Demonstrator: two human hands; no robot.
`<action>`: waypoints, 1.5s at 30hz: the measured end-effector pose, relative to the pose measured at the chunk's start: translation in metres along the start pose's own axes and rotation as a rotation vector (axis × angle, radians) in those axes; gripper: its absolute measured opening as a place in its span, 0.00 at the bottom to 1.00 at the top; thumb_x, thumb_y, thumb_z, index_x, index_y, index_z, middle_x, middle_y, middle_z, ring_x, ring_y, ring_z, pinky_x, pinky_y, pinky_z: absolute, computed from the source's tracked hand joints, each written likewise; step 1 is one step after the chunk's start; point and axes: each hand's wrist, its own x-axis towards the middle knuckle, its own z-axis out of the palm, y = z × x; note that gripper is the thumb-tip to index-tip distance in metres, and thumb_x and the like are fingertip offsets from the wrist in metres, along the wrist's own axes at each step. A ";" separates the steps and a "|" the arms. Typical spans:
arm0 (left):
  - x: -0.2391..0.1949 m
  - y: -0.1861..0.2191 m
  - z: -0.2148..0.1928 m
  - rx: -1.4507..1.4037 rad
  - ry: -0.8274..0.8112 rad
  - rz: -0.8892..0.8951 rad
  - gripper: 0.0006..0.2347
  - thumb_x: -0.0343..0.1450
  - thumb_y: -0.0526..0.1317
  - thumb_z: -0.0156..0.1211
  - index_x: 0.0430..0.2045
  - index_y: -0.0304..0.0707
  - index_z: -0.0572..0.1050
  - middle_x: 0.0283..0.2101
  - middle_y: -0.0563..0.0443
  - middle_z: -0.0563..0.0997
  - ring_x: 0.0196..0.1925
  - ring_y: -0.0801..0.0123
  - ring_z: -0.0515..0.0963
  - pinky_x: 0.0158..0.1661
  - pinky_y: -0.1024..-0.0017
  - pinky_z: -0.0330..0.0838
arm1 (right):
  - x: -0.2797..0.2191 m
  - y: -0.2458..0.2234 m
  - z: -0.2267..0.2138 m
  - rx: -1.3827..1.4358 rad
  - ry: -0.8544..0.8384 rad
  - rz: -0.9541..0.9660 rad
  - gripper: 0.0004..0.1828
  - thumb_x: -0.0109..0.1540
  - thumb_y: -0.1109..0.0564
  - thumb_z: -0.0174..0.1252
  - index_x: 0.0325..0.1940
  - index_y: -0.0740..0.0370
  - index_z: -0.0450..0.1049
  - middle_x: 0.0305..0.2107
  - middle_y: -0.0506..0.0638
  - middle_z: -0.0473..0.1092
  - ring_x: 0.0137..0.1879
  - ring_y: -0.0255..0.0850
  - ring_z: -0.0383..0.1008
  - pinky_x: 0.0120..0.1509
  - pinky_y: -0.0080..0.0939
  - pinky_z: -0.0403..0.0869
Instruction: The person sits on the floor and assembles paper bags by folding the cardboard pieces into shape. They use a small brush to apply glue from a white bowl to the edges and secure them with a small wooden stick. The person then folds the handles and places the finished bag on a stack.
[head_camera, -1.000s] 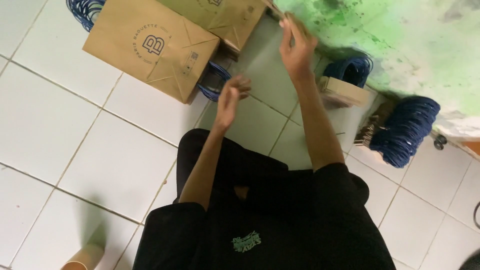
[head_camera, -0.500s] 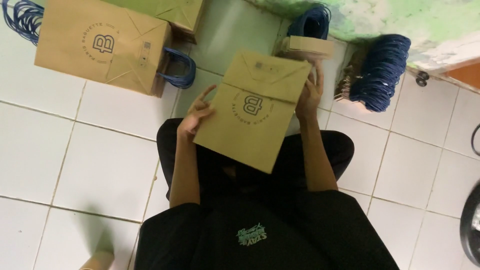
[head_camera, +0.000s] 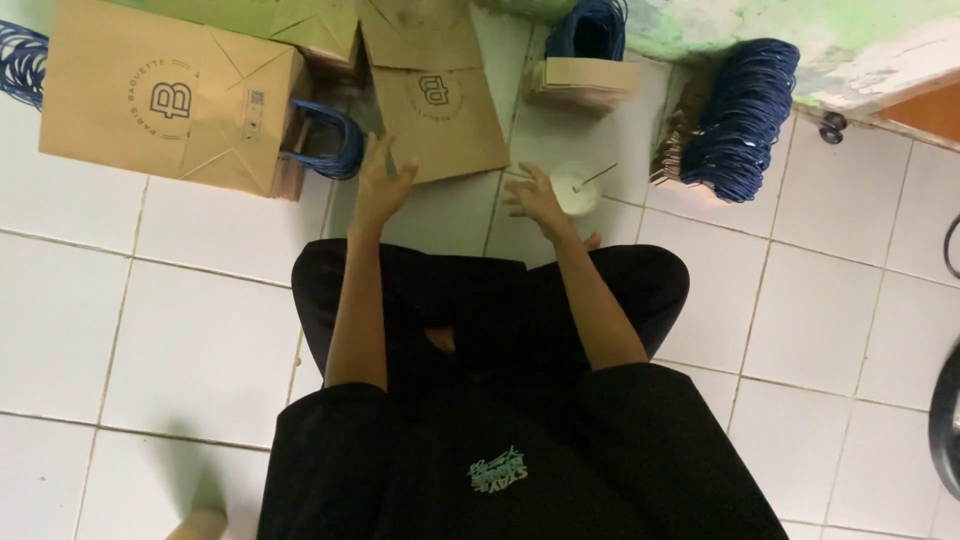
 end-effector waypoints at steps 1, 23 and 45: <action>0.004 -0.028 0.016 0.164 -0.028 -0.039 0.33 0.72 0.58 0.67 0.70 0.46 0.64 0.76 0.38 0.54 0.76 0.47 0.60 0.71 0.51 0.58 | 0.010 0.023 -0.004 -0.108 0.025 0.038 0.37 0.68 0.54 0.61 0.77 0.62 0.54 0.54 0.74 0.69 0.55 0.65 0.78 0.53 0.62 0.82; -0.001 -0.035 0.055 -0.085 0.072 0.043 0.27 0.72 0.19 0.45 0.70 0.29 0.59 0.68 0.27 0.63 0.73 0.39 0.62 0.72 0.51 0.55 | 0.024 0.029 0.023 -1.096 -0.013 -0.371 0.26 0.61 0.51 0.65 0.63 0.59 0.74 0.61 0.62 0.68 0.65 0.59 0.71 0.63 0.59 0.75; -0.008 -0.017 0.097 0.414 0.086 0.248 0.15 0.71 0.31 0.59 0.53 0.39 0.77 0.71 0.22 0.58 0.73 0.30 0.54 0.68 0.38 0.51 | 0.118 -0.106 -0.145 -1.260 0.193 -0.688 0.37 0.58 0.60 0.70 0.71 0.56 0.67 0.63 0.57 0.68 0.68 0.58 0.61 0.66 0.64 0.61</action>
